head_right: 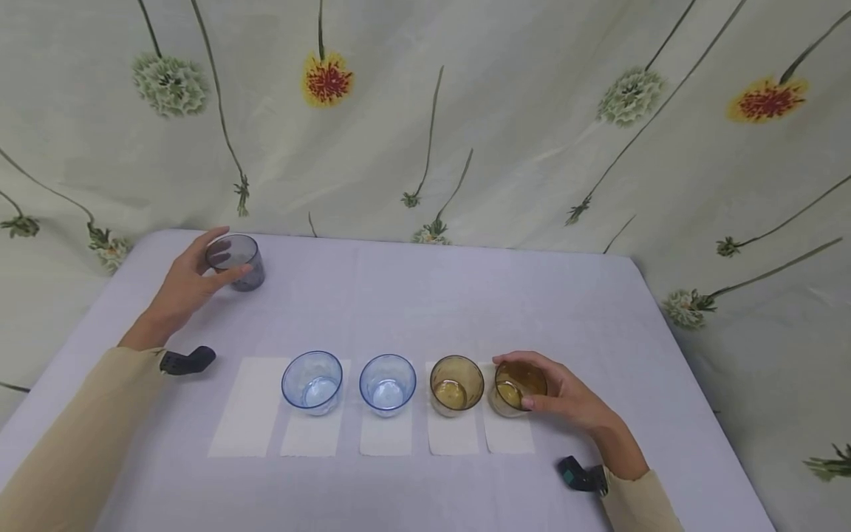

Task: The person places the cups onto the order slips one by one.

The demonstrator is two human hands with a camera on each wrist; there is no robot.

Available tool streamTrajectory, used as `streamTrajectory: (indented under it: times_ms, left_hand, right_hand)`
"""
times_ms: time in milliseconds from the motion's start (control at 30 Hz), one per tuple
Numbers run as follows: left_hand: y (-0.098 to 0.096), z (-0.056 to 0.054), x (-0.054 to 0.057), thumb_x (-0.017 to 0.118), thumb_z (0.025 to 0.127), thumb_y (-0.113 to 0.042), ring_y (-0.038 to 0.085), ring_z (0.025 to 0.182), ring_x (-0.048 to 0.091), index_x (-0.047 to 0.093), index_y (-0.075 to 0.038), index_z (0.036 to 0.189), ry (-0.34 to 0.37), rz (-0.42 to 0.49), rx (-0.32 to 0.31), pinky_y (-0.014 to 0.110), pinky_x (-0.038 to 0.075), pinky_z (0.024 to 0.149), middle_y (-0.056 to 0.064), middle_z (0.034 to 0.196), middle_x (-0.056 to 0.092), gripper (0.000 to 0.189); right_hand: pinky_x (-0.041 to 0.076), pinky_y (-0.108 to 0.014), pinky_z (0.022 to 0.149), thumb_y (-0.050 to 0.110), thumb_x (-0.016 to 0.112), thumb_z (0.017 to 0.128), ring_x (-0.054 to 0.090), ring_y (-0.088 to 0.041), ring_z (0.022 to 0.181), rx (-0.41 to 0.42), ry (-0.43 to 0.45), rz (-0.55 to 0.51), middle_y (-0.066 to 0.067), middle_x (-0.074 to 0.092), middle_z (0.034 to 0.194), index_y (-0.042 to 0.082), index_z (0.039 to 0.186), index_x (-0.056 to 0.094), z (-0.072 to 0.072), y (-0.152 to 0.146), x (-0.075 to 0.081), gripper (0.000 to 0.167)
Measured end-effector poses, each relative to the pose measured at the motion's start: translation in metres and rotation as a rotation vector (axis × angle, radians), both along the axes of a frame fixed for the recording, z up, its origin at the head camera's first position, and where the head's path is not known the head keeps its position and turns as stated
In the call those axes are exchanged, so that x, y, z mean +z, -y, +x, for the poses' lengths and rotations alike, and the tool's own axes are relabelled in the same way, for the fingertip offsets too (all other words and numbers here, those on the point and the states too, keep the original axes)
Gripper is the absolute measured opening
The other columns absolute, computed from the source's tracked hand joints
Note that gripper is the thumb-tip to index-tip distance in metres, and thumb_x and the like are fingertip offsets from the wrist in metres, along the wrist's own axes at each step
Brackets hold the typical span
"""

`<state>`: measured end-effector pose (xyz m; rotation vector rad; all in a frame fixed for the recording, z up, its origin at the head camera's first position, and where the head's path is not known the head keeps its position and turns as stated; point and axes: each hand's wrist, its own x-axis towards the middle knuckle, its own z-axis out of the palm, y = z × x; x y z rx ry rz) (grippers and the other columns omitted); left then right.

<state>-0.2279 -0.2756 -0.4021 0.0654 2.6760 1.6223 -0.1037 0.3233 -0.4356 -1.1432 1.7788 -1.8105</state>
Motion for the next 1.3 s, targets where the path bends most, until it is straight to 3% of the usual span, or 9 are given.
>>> streamTrajectory:
  times_ms: [133,267,733,1000,1300]
  left_hand:
    - [-0.001,0.001,-0.001,0.073,0.091,-0.040,0.034,0.149,0.029,0.016,-0.032,0.161,0.006,-0.006,-0.005,0.026,0.042,0.098,0.017,0.162,0.028,0.091]
    - [-0.002,0.002,-0.002,0.073,0.091,-0.041,0.036,0.147,0.032,0.016,-0.033,0.161,0.010,0.003,-0.009,0.008,0.040,0.079,0.018,0.161,0.031,0.090]
    - [-0.006,0.005,0.002,0.069,0.093,-0.044,0.039,0.142,0.037,0.016,-0.031,0.161,0.014,-0.007,-0.010,0.008,0.041,0.077,0.020,0.160,0.032,0.087]
    - [-0.003,0.003,-0.002,0.068,0.092,-0.050,0.039,0.141,0.039,0.016,-0.027,0.162,0.009,-0.061,0.007,0.012,0.041,0.077,0.019,0.158,0.034,0.091]
    - [0.000,0.013,0.006,0.067,0.093,-0.049,0.039,0.139,0.042,0.019,-0.031,0.161,-0.008,-0.090,-0.007,0.012,0.041,0.078,0.018,0.157,0.036,0.085]
  right_hand:
    - [0.031,-0.026,0.118,-0.023,0.045,0.091,0.039,-0.024,0.146,-0.010,0.015,0.008,-0.025,0.038,0.155,-0.015,0.147,0.029,0.001,0.000,0.001,0.059]
    - [0.031,-0.026,0.118,-0.022,0.045,0.091,0.039,-0.024,0.146,-0.011,0.015,0.016,-0.025,0.038,0.155,-0.014,0.147,0.029,0.001,0.000,0.001,0.059]
    - [0.031,-0.026,0.118,-0.022,0.046,0.091,0.039,-0.024,0.145,-0.012,0.026,0.013,-0.026,0.038,0.154,-0.014,0.147,0.029,0.001,0.000,0.001,0.059]
    - [0.031,-0.026,0.118,-0.022,0.045,0.092,0.039,-0.024,0.145,-0.013,0.029,0.013,-0.027,0.037,0.155,-0.014,0.147,0.029,0.002,0.000,0.001,0.058]
    - [0.030,-0.027,0.118,-0.023,0.045,0.091,0.039,-0.025,0.145,-0.003,0.005,0.006,-0.028,0.037,0.154,-0.014,0.147,0.029,0.002,0.001,0.002,0.059]
